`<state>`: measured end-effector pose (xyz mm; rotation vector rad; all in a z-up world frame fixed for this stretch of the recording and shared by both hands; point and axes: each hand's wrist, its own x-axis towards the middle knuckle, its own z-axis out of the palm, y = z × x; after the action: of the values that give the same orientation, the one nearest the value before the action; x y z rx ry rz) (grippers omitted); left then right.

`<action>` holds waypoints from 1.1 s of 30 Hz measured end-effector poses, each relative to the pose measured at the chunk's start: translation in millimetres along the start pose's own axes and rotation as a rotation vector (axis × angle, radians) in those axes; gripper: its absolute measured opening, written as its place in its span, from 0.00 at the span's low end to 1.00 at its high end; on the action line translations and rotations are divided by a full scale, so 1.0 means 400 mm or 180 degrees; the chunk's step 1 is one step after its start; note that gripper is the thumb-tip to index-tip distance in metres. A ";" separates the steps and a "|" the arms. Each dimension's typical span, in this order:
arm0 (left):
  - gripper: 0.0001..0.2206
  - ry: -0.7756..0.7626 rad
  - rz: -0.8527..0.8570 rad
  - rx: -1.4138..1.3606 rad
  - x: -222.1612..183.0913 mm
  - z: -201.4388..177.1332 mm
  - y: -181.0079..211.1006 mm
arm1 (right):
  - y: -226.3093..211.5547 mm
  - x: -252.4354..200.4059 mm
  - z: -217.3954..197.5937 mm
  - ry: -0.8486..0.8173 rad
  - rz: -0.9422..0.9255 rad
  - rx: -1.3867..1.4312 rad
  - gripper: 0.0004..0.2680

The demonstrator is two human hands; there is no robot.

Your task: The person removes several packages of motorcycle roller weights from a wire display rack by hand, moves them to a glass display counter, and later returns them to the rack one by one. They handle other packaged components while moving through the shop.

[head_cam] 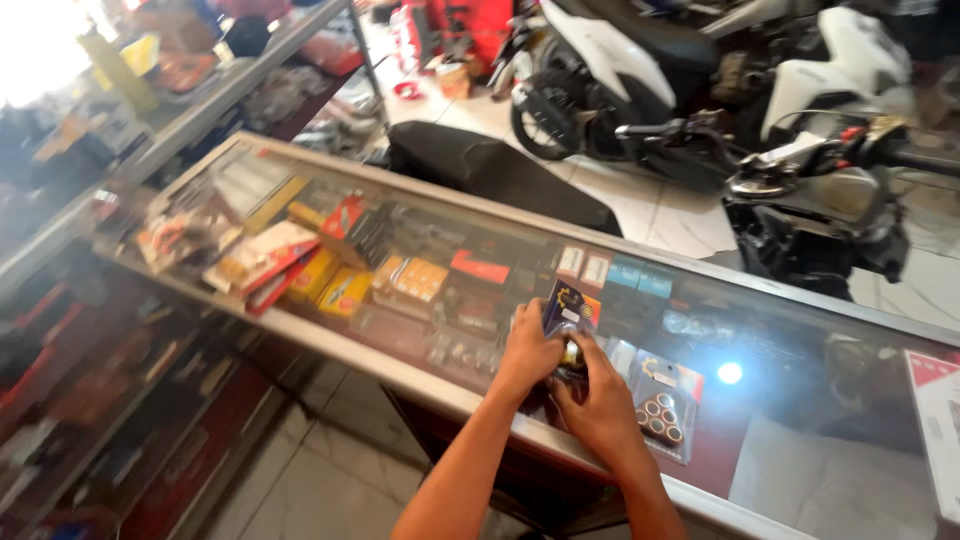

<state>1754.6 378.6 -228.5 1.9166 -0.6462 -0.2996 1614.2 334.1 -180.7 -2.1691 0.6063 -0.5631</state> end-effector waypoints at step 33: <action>0.08 -0.1210 0.0686 -0.1665 -0.055 -0.165 -0.041 | -0.171 -0.011 0.027 0.1726 -0.0989 -0.0890 0.05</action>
<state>1773.4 446.7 -216.8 1.2862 -0.9138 -0.6361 1632.8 381.9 -133.9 -2.3970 0.6614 -1.3288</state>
